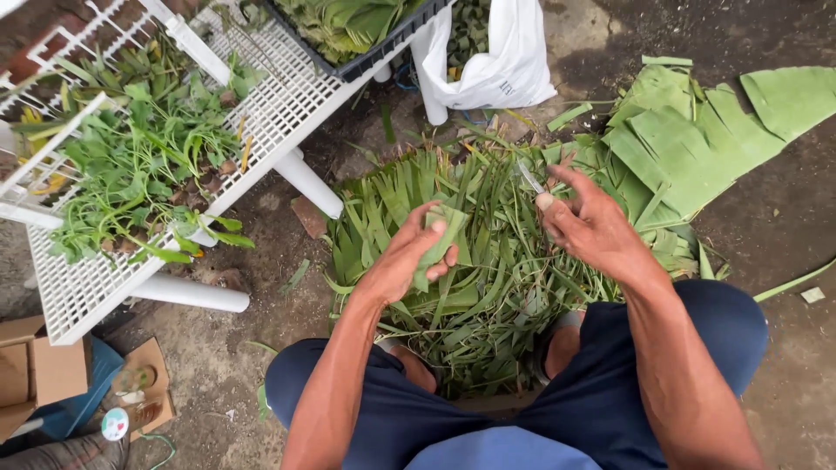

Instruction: Tearing banana leaves into strips and folding them into a stack

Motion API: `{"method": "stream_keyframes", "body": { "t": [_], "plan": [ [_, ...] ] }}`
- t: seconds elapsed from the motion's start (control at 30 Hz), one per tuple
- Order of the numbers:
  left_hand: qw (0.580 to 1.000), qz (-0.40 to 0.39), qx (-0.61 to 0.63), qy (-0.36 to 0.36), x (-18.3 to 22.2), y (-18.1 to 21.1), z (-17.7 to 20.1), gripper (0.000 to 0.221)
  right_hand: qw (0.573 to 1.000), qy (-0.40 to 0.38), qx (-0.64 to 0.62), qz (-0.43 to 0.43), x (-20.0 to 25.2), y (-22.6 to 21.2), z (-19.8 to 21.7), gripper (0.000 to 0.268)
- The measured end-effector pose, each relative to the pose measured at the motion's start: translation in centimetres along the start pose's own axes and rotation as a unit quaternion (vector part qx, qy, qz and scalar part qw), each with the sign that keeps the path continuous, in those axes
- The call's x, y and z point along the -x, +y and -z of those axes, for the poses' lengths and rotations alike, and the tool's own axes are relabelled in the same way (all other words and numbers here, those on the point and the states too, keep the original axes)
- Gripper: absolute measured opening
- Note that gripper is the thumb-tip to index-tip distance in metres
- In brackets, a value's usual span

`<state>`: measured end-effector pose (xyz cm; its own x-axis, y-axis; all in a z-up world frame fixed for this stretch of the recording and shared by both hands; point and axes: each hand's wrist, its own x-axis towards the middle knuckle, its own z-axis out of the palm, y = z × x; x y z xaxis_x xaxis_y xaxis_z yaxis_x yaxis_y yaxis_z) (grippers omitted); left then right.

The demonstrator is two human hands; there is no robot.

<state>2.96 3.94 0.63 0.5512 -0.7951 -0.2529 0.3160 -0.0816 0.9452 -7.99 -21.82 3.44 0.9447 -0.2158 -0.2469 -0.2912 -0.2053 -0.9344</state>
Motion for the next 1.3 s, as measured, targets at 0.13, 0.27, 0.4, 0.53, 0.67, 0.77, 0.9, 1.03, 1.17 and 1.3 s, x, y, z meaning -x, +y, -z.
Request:
{"method": "stream_keyframes", "body": {
  "t": [0.13,0.27,0.4,0.53,0.67,0.77,0.9,1.03,1.17,1.3],
  "plan": [
    [0.999,-0.023,0.028,0.015,-1.6,-1.3,0.0,0.042,0.991,-0.009,-0.131,-0.006,-0.2,0.8,-0.7,0.055],
    [0.992,-0.089,0.007,0.084,-3.0,-2.8,0.2,0.034,0.984,-0.008,-0.179,-0.011,0.2,-0.2,-1.0,0.051],
    [0.981,-0.081,0.058,0.169,-4.6,-2.7,2.4,0.043,0.981,-0.005,-0.195,0.001,-0.1,0.6,-0.1,0.052],
    [0.957,-0.104,0.068,0.262,-6.6,3.0,5.6,0.034,0.985,0.035,-0.168,-0.027,-0.3,1.0,0.7,0.056],
    [0.922,-0.093,-0.2,0.318,-9.8,12.5,8.6,0.051,0.991,0.061,-0.1,-0.058,-1.3,2.0,1.1,0.059],
    [0.748,-0.284,-0.487,0.351,-15.4,15.8,14.8,0.023,0.995,0.066,-0.047,-0.057,-2.4,4.0,1.2,0.063],
    [0.636,-0.295,-0.62,0.353,-24.2,17.7,20.8,0.02,0.996,0.063,-0.058,-0.04,-3.7,6.9,1.5,0.061],
    [0.533,-0.2,-0.715,0.404,-30.8,16.2,25.4,0.024,0.994,0.075,-0.078,-0.022,-4.6,10.2,2.1,0.059],
    [0.493,-0.171,-0.749,0.409,-33.1,14.4,27.5,0.029,0.98,0.113,-0.153,-0.063,-4.9,12.4,1.5,0.054],
    [0.634,-0.143,-0.648,0.397,-32.3,15.5,25.6,0.022,0.974,0.12,-0.192,-0.01,-4.7,13.4,0.7,0.048]
  ]
}}
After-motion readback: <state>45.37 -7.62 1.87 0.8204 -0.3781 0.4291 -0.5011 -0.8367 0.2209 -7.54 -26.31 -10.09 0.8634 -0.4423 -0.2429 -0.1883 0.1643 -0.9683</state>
